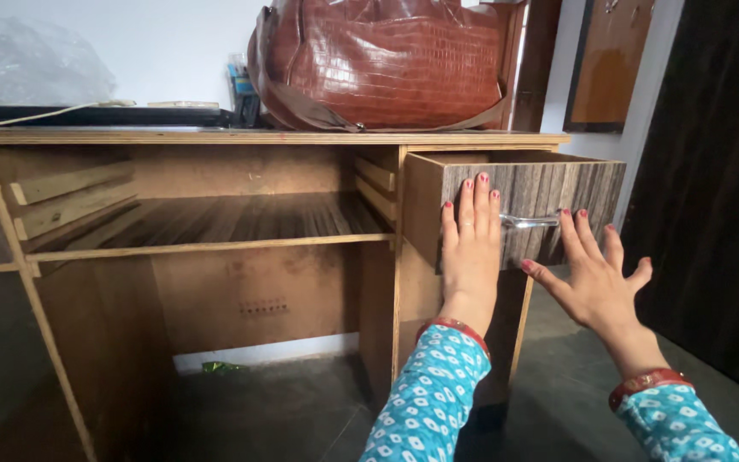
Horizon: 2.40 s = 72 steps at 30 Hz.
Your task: The person assembles a wooden cabinet by inserting a shelf and two drawers into the frame. They place a newspaper inside one drawer before sliding it into place.
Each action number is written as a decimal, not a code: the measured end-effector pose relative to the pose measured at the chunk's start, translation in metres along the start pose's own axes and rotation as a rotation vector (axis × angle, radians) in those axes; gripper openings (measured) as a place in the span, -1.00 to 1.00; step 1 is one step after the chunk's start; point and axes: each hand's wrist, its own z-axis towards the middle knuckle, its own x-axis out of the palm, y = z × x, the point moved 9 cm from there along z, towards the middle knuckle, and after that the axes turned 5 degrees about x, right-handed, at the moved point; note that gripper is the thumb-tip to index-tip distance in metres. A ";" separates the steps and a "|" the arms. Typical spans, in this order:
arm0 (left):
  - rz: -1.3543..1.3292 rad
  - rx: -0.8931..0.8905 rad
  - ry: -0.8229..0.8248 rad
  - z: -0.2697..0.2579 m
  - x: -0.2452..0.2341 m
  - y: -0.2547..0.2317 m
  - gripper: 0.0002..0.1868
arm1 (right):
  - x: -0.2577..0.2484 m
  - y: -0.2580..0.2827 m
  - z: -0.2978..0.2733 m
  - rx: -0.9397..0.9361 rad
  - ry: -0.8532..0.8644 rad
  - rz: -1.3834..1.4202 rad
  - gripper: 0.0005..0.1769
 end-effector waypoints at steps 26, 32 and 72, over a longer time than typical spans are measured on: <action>-0.146 0.235 0.221 0.003 0.033 0.035 0.12 | 0.055 0.004 0.048 0.147 0.236 -0.057 0.21; -0.109 0.217 0.166 0.006 0.038 0.037 0.06 | 0.058 0.008 0.053 0.155 0.225 -0.058 0.27; 0.096 0.266 0.027 -0.029 0.097 0.101 -0.25 | 0.056 0.064 0.108 -0.061 0.446 -0.321 0.45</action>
